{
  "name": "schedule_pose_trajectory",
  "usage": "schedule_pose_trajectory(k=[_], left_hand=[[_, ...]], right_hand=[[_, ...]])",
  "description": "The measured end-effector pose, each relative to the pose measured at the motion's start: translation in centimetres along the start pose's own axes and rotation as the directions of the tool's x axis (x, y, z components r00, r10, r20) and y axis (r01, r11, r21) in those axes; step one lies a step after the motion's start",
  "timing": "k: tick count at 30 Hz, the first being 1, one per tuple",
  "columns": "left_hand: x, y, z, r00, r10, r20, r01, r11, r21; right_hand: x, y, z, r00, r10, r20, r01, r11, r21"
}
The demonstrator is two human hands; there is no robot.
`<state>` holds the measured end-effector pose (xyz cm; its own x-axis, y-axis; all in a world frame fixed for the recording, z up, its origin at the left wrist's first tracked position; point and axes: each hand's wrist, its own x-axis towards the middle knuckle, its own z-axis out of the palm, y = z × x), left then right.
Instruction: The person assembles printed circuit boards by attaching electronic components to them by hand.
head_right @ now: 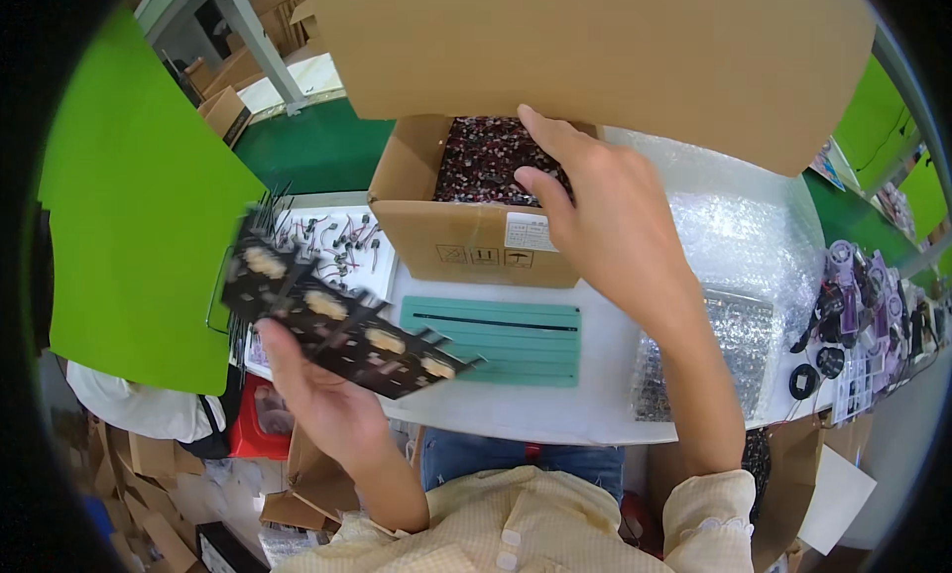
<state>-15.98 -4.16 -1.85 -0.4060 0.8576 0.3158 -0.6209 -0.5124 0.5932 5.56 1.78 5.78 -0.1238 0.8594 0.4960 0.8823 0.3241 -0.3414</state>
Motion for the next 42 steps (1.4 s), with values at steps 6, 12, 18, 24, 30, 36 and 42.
schedule_pose_trajectory(k=[6, 12, 18, 24, 30, 36, 42], left_hand=[[-0.8, -0.8, 0.2, 0.950, -0.299, 0.095, 0.222, 0.856, 0.467], [-1.4, -1.0, 1.0, 0.885, -0.396, 0.244, 0.253, 0.851, 0.461], [-2.6, -2.2, 0.4, 0.843, -0.454, 0.289, 0.073, 0.628, 0.774], [-5.8, -1.8, 3.0, 0.887, -0.429, 0.169, 0.103, 0.542, 0.834], [-4.3, -2.5, 2.4, 0.794, -0.598, 0.113, 0.389, 0.642, 0.661], [-4.4, -2.6, 2.9, 0.697, -0.688, 0.201, 0.459, 0.643, 0.613], [-5.1, -3.8, 3.6, 0.657, -0.722, 0.217, 0.490, 0.627, 0.606]], right_hand=[[-3.3, -3.0, -1.7, 0.979, -0.173, 0.104, 0.081, 0.809, 0.582], [-4.8, -2.2, -0.9, 0.926, -0.103, 0.362, -0.168, 0.748, 0.642], [-6.4, -2.3, -0.4, 0.993, 0.024, 0.115, -0.089, 0.793, 0.602], [-8.6, -2.4, 0.5, 0.972, -0.107, -0.210, 0.127, 0.988, 0.086], [-11.6, 0.7, -1.4, 0.964, 0.228, -0.140, -0.156, 0.905, 0.396], [-16.7, 2.6, -5.9, 0.768, 0.631, -0.105, -0.492, 0.687, 0.535], [-20.8, 3.6, -6.8, 0.708, 0.697, -0.114, -0.494, 0.605, 0.624]])
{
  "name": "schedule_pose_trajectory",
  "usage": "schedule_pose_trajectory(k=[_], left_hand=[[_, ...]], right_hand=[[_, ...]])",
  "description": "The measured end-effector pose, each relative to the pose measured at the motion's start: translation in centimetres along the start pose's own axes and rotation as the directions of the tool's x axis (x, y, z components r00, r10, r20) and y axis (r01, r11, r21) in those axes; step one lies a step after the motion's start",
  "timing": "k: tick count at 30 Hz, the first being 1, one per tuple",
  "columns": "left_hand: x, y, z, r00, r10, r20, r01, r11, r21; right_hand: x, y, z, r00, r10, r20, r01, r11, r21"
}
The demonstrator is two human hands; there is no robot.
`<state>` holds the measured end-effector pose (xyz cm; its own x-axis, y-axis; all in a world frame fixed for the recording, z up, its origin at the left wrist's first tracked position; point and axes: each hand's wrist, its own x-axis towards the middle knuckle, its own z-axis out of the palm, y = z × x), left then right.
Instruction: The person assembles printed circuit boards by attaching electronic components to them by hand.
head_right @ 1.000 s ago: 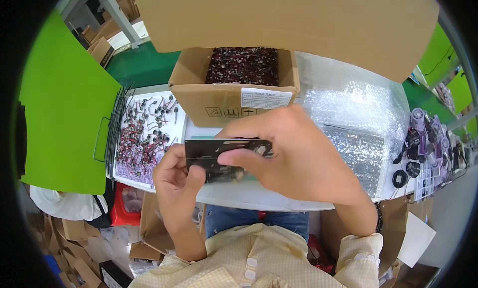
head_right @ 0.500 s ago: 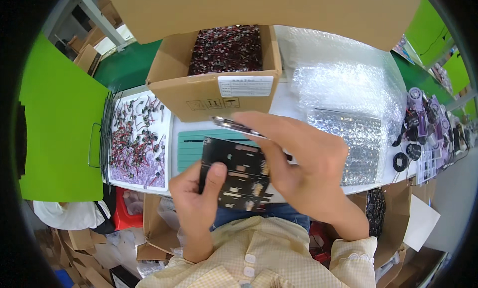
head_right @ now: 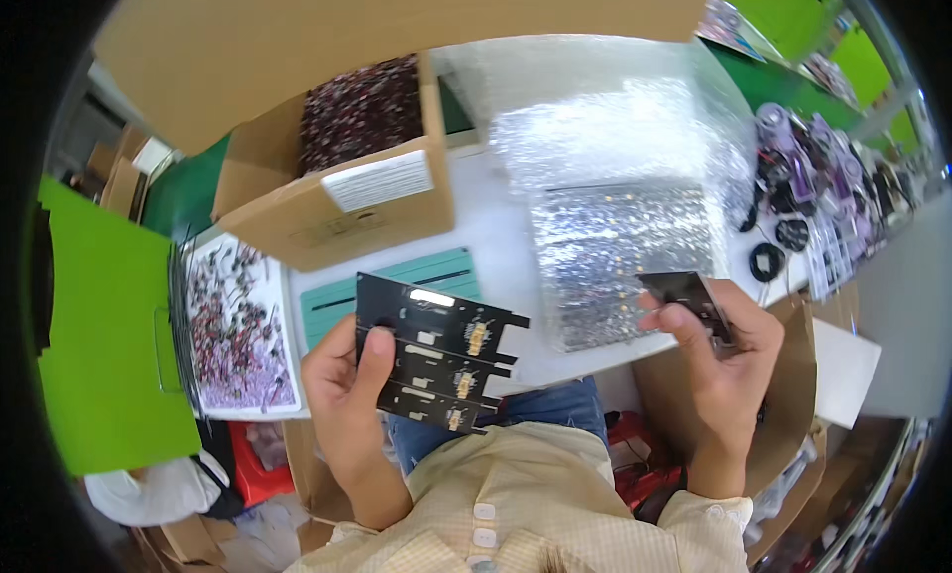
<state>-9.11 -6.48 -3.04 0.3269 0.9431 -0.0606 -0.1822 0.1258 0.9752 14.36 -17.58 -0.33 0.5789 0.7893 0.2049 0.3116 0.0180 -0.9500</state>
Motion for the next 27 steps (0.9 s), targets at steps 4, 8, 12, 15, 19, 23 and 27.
schedule_pose_trajectory(k=[4, 8, 12, 15, 19, 23, 27], left_hand=[[-0.1, 0.1, 0.3, 0.995, -0.063, 0.074, 0.065, 0.997, -0.029], [0.1, -0.3, 0.3, 0.981, -0.110, 0.161, 0.122, 0.990, -0.064], [0.0, -1.1, 2.6, 0.958, -0.161, 0.236, 0.145, 0.986, 0.084], [-0.3, -2.3, 4.1, 0.905, -0.059, 0.420, -0.131, 0.903, 0.409], [-1.1, -2.0, 7.1, 0.815, -0.074, 0.574, -0.233, 0.867, 0.441], [-1.7, -1.9, 6.7, 0.899, -0.117, 0.422, -0.153, 0.819, 0.553], [-1.9, -3.3, 7.0, 0.936, -0.037, 0.349, -0.140, 0.873, 0.468]], right_hand=[[-1.0, 0.9, -3.6, 0.992, 0.037, -0.124, -0.038, 0.999, -0.006], [-1.0, 4.8, -14.4, 0.832, -0.025, -0.554, -0.120, 0.967, -0.225], [-4.7, 10.7, -23.7, 0.806, -0.295, -0.513, -0.469, 0.212, -0.858], [-3.7, 6.7, -14.5, 0.885, -0.241, -0.399, -0.199, 0.580, -0.790], [-3.4, 1.2, -2.0, 0.934, 0.017, 0.356, 0.015, 0.996, -0.088], [-3.2, 1.2, 0.3, 0.860, 0.265, 0.436, -0.245, 0.964, -0.101], [-4.6, 1.7, 2.4, 0.949, -0.203, 0.241, 0.290, 0.864, -0.413]])
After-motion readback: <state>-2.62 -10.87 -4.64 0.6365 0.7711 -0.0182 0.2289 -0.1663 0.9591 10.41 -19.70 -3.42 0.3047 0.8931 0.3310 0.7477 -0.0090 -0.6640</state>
